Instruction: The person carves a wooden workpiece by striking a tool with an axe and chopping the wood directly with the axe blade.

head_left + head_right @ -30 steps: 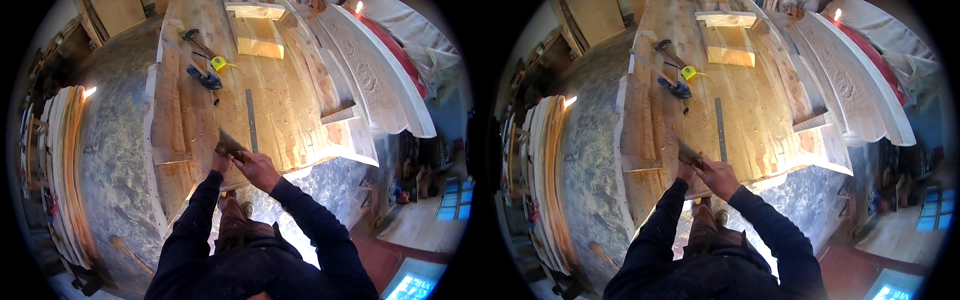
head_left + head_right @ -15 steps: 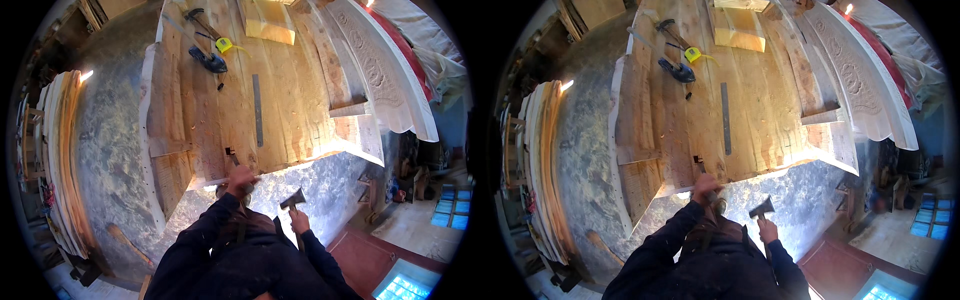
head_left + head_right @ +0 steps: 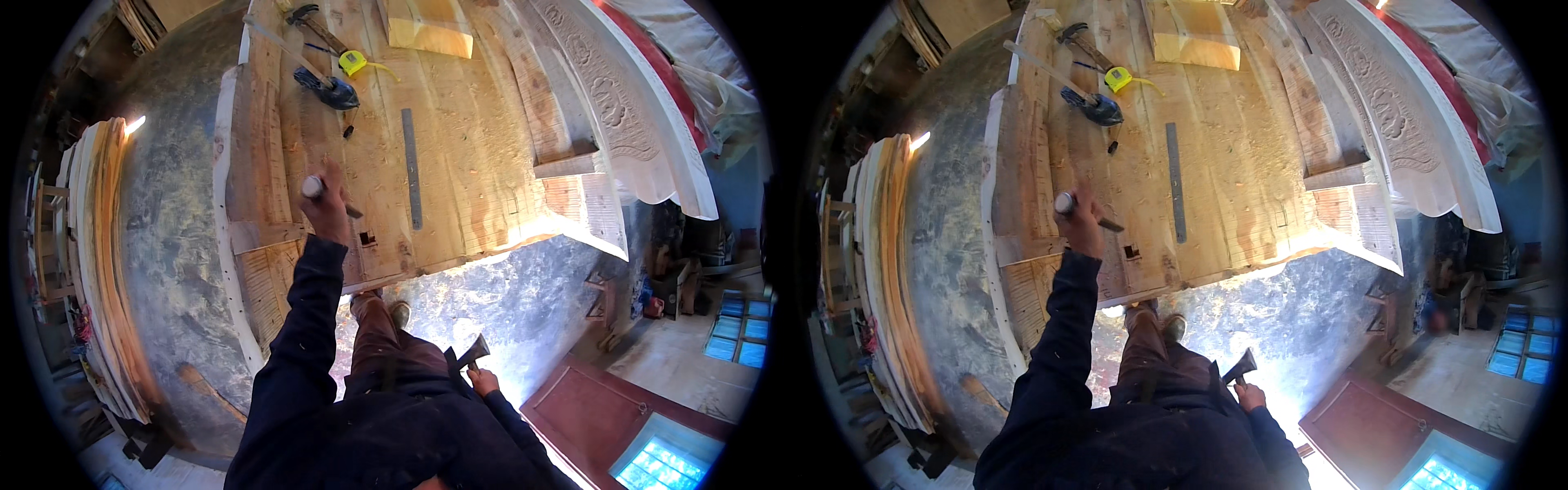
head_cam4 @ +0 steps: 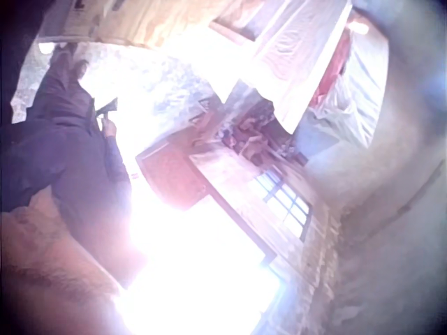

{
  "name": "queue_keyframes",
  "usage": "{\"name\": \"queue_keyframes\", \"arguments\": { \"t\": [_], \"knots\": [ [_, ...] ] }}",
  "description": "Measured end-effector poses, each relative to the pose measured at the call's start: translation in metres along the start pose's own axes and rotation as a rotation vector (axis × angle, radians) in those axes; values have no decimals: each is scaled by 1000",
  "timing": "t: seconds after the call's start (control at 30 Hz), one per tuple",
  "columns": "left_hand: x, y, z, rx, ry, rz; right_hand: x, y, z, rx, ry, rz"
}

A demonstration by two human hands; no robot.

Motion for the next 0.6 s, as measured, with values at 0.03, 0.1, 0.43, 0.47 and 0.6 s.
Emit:
{"name": "queue_keyframes", "arguments": {
  "t": [0.03,0.1,0.43,0.47,0.6],
  "knots": [
    [-4,-6,-13,-13,22,0,-5,3,-8,65,48,-30],
    [-9,-18,-28,-71,33,4,-22,3,-31,101,43,-64],
    [-28,-27,-63,-141,-4,62,-14,9,-16,-295,-263,68],
    [-30,-27,-64,-155,-11,60,-12,9,-12,-311,-275,74],
    [-34,-31,-80,-143,33,57,-20,8,-14,-263,-214,32]
  ]
}}
Point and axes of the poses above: each hand's wrist, its own y-axis towards the middle knuckle, its own x-axis out of the palm, z = x × y, the point moved 1 cm from there along y, towards the middle knuckle, and after that the axes turned 1 degree about z, right-handed, at the moved point
